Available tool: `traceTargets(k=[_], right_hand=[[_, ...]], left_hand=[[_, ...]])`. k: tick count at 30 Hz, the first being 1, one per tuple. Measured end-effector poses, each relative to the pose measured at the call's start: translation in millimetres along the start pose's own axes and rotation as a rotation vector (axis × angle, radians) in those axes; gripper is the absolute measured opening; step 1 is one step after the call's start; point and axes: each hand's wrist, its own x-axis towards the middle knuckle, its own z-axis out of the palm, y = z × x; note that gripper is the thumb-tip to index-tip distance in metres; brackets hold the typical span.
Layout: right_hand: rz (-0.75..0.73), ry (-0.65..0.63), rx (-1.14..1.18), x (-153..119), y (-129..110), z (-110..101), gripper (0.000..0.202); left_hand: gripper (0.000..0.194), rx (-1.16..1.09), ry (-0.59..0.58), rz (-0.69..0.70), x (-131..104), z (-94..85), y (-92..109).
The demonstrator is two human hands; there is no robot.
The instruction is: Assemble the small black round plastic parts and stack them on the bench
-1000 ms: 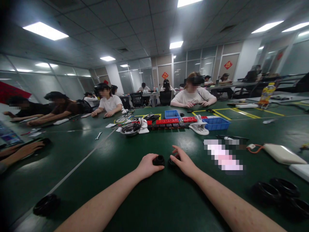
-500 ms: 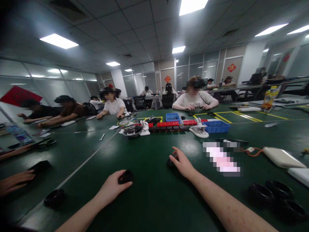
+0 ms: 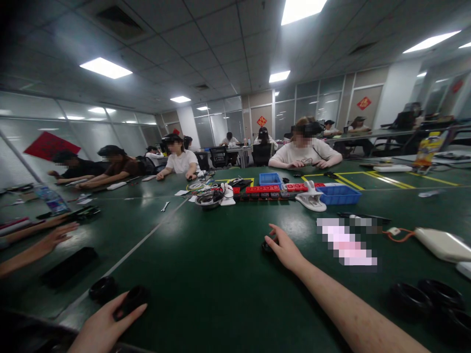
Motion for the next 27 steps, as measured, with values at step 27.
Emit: traceTargets(k=[27], right_hand=[[-0.006, -0.049, -0.078, -1.6, -5.4, -1.8, 0.047]], left_hand=[[0.063, 0.117, 0.136, 0.027, 12.2, -4.2, -28.0]])
